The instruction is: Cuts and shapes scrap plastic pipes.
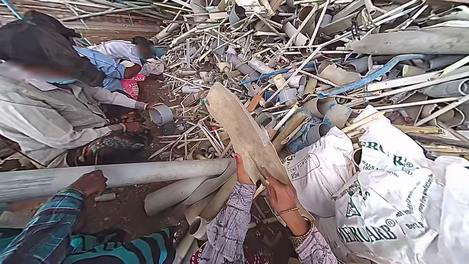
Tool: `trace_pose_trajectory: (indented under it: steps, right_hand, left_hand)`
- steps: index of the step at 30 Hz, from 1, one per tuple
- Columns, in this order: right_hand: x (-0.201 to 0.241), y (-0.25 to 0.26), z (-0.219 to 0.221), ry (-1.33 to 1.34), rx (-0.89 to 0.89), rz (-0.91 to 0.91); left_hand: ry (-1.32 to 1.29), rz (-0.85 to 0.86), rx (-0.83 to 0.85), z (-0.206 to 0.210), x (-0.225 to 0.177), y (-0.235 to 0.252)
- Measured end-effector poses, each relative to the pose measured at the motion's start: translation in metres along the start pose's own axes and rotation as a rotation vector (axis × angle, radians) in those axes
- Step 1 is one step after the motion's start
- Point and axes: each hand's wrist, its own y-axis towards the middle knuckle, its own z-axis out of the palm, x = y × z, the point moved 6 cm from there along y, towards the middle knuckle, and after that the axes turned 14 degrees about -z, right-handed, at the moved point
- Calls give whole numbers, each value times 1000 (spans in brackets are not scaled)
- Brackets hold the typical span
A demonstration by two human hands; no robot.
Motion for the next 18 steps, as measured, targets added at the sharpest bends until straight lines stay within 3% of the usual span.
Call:
trace_pose_trajectory:
  steps: [2,5,9,12,15,18]
  right_hand:
    - [2,-2,7,160,39,-28]
    - [4,3,-2,-39,-15,40]
    - [8,9,7,151,12,-34]
    - [6,10,0,-8,21,64]
    - [9,6,9,154,35,-18]
    - [7,6,2,-4,42,82]
  left_hand:
    - [28,23,-7,-3,-1,-1]
    - [-5,25,16,-3,1,-2]
    - [57,53,42,-5,4,-3]
    - [34,26,52,-3,3,-2]
    - [41,66,36,-4,0,0]
    - [1,74,75,-9,-2,5]
